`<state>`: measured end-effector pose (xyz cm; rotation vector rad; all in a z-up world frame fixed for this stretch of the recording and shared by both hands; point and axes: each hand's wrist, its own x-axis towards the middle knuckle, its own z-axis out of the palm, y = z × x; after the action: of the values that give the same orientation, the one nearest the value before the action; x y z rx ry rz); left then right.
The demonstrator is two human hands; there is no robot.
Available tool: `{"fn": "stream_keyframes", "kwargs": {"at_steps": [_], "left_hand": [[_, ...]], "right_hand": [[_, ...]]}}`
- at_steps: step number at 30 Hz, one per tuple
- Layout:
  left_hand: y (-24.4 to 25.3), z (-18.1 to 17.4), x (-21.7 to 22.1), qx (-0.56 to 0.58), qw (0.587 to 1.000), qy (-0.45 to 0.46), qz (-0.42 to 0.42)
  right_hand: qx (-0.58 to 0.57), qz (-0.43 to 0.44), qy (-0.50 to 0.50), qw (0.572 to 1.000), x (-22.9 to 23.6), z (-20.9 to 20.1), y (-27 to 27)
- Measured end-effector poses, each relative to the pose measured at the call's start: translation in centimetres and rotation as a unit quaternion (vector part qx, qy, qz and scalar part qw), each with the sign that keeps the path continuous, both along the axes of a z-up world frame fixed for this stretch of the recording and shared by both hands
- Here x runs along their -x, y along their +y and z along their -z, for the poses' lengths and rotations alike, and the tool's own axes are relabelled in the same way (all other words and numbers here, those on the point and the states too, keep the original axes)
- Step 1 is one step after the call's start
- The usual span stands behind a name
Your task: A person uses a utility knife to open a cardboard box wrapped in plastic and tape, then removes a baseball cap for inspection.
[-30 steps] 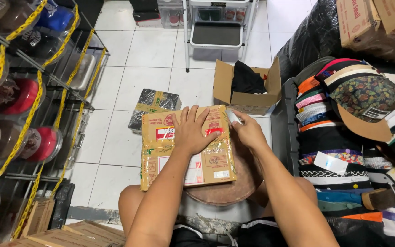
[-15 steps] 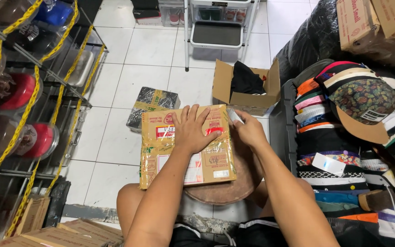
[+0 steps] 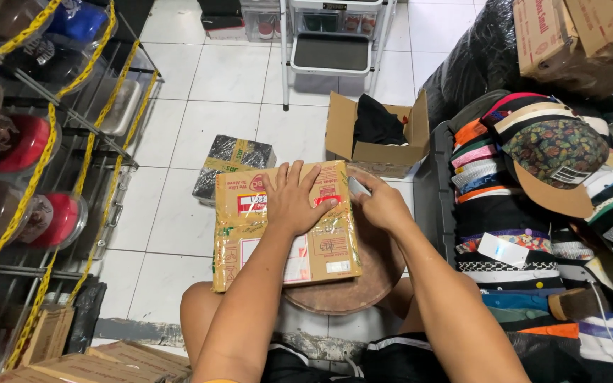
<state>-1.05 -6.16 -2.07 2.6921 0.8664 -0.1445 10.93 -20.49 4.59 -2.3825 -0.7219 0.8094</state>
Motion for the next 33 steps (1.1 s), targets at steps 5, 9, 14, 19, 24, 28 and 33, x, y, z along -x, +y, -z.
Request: {"fn": "stream_keyframes", "kwargs": {"at_steps": [5,9,14,19,24,28,33], "left_hand": [[0.2,1.1,-0.1,-0.006,1.000,-0.009,-0.002],[0.4,1.7,-0.2,-0.011,1.000,-0.019,-0.005],[0.2,1.5,-0.1,-0.012,1.000,-0.012,-0.003],[0.1,1.8,0.1,-0.013,1.000,-0.024,0.003],[0.0,1.8,-0.1,-0.019,1.000,-0.020,0.002],[0.0,1.4,-0.1,-0.023,1.000,-0.002,0.001],[0.4,1.9,-0.7,-0.030,1.000,-0.008,-0.002]], "right_hand": [[0.024,-0.005,0.001,1.000,1.0,-0.5,-1.1],[-0.015,-0.023,-0.023,0.999,-0.4,5.9,-3.3],[-0.024,-0.018,-0.010,0.999,1.3,4.5,-4.3],[-0.009,-0.007,-0.014,1.000,2.2,4.7,-5.1],[0.032,0.010,-0.006,0.999,3.3,5.4,-7.0],[0.046,0.018,0.013,0.999,4.2,6.1,-9.1],[0.024,0.042,0.113,0.992,6.0,7.7,-12.8]]}}
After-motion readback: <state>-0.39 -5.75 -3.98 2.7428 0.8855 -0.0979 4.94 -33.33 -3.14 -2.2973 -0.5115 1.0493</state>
